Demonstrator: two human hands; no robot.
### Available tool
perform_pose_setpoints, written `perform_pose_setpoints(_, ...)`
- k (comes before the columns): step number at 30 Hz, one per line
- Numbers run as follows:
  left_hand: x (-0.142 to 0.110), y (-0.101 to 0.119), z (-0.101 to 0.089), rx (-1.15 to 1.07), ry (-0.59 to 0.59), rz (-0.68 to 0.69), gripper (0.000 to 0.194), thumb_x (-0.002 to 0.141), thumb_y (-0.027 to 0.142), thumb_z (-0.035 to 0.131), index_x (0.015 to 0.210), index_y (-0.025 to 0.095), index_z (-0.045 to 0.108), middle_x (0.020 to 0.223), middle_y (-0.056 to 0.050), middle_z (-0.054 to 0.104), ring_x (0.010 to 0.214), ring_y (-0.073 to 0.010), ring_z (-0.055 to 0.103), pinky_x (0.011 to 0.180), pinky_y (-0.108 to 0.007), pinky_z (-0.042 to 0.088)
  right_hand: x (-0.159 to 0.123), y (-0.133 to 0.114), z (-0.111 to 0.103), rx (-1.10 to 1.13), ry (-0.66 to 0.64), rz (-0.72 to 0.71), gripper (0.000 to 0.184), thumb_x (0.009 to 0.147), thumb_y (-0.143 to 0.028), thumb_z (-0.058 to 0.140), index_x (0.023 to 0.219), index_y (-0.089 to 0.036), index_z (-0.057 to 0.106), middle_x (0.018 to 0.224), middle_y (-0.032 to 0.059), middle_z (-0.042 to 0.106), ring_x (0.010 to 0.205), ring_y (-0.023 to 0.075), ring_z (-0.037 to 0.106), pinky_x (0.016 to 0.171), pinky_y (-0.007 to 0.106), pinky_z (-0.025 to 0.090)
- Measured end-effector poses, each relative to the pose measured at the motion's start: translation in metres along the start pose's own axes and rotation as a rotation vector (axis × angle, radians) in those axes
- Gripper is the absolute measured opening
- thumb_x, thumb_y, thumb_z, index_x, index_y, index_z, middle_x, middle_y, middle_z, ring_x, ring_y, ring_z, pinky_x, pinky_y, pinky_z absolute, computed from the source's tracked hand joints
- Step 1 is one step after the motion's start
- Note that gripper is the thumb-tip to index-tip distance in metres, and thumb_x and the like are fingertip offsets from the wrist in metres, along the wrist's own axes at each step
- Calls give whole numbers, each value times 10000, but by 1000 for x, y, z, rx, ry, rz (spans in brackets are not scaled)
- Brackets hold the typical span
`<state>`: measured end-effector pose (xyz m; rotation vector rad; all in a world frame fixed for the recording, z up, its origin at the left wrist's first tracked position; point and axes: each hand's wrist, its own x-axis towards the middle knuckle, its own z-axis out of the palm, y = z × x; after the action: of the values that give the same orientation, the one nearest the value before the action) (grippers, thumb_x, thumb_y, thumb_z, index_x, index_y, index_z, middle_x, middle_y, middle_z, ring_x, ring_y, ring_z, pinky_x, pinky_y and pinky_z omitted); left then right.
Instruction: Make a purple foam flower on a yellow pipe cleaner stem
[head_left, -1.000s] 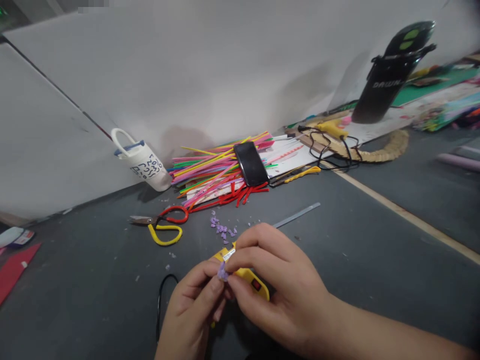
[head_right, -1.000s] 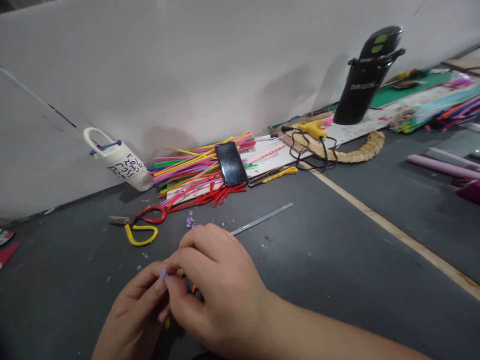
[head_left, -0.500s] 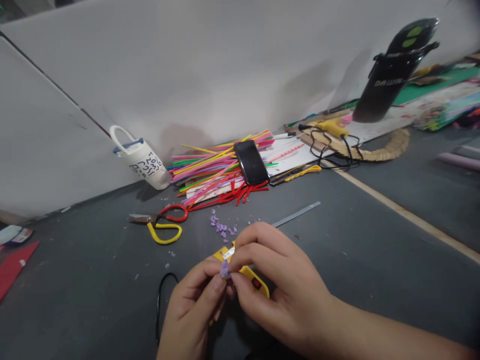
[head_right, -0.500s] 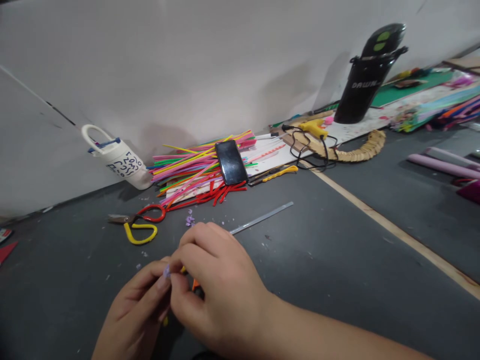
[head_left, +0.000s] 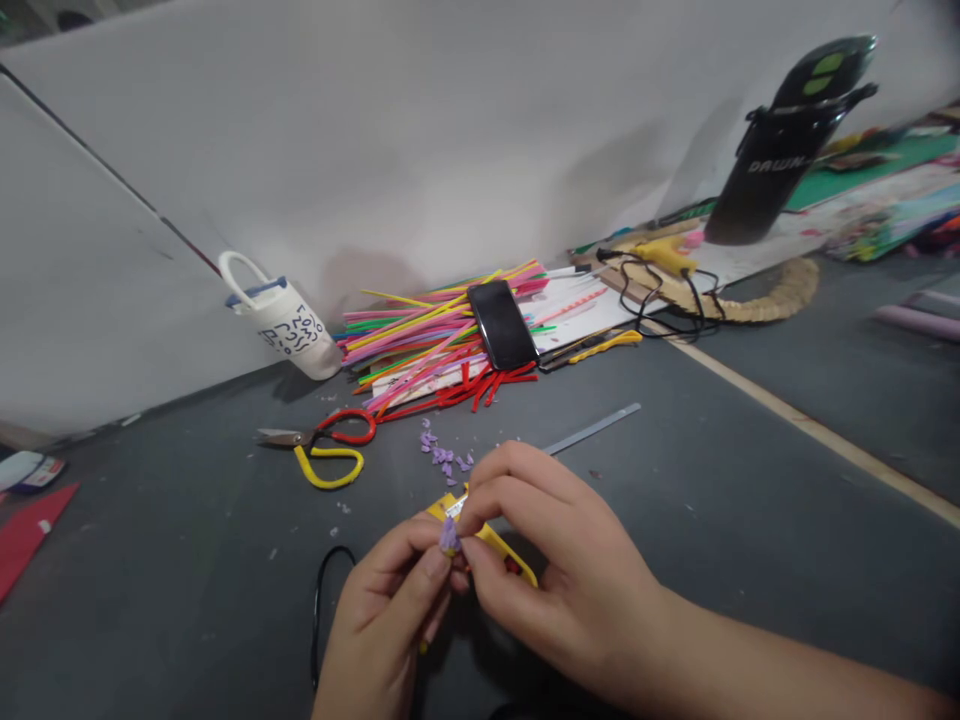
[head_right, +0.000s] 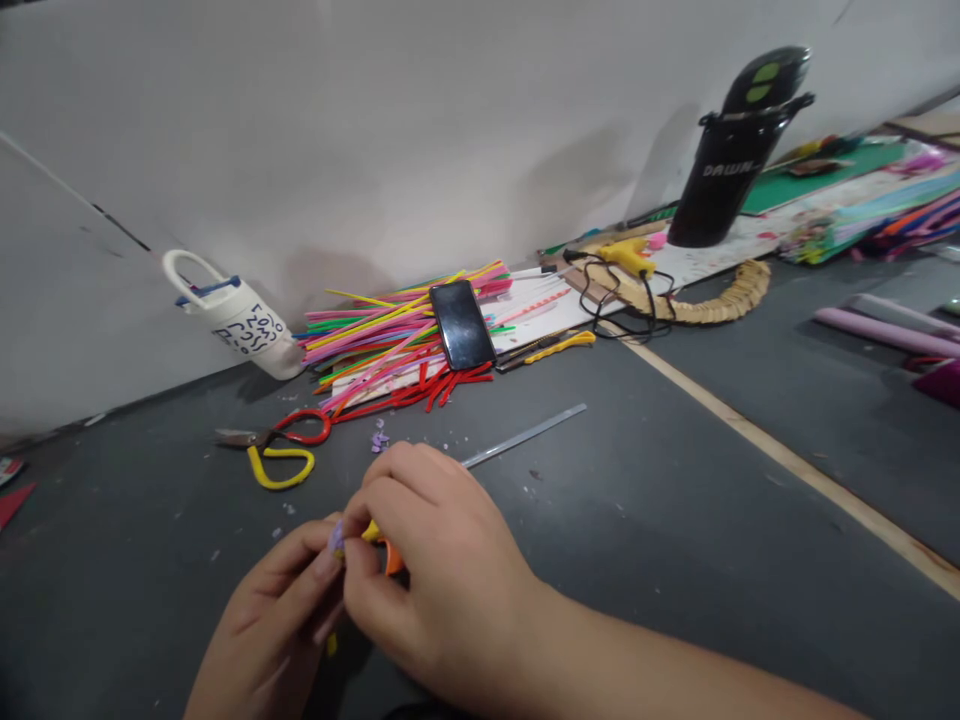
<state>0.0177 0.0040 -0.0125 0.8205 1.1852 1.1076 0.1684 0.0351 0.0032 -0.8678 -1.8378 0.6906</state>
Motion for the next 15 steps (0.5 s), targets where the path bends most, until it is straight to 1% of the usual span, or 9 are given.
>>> perform_pose_setpoints(2, 0, 0, 1, 12, 12, -15, 176, 708, 361, 734, 667, 192, 712, 579, 34, 562, 451, -43, 364, 461, -135, 350, 0, 0, 0, 2, -12, 10, 118, 773, -62, 527, 787, -150, 605, 805, 29, 576, 784, 151, 536, 702, 274, 436)
perform_pose_setpoints(4, 0, 1, 1, 9, 21, -26, 196, 697, 365, 742, 639, 182, 699, 578, 32, 553, 463, -48, 375, 454, -139, 338, 0, 0, 0, 1, -16, 15, 108, 769, -68, 533, 785, -153, 598, 805, 28, 576, 784, 153, 534, 701, 278, 433)
perform_pose_setpoints(7, 0, 1, 3, 5, 26, -19, 173, 688, 356, 750, 671, 187, 717, 582, 26, 569, 464, -51, 379, 447, -146, 327, -1, 2, 2, 0, -13, 20, 102, 769, -68, 533, 767, -158, 581, 803, 27, 573, 798, 152, 535, 714, 272, 431)
perform_pose_setpoints(11, 1, 1, 2, -4, 42, -36, 187, 688, 351, 751, 674, 169, 713, 577, 22, 592, 440, -35, 364, 430, -132, 305, 0, 1, 0, 9, 21, 35, 114, 765, -74, 540, 836, -161, 556, 831, 19, 579, 790, 132, 541, 712, 241, 436)
perform_pose_setpoints(13, 2, 3, 0, -23, 77, -61, 200, 707, 351, 736, 686, 155, 703, 556, 25, 585, 430, -30, 358, 416, -124, 290, 3, 0, -7, -40, 14, 65, 54, 793, -120, 532, 812, -166, 551, 784, 13, 583, 712, 122, 546, 648, 229, 435)
perform_pose_setpoints(14, 3, 4, -1, -36, 99, -70, 197, 715, 347, 730, 702, 152, 701, 552, 24, 585, 428, -31, 368, 410, -123, 292, 4, 0, -11, -113, -23, 96, 61, 816, -156, 520, 765, -172, 551, 733, 10, 583, 655, 123, 543, 596, 231, 424)
perform_pose_setpoints(15, 4, 5, -3, -53, 126, -69, 187, 718, 336, 729, 721, 151, 701, 576, 17, 602, 441, -35, 396, 415, -125, 311, 6, 1, -15, -223, -91, 140, 149, 838, -201, 507, 696, -179, 546, 664, 9, 579, 589, 128, 535, 538, 239, 397)
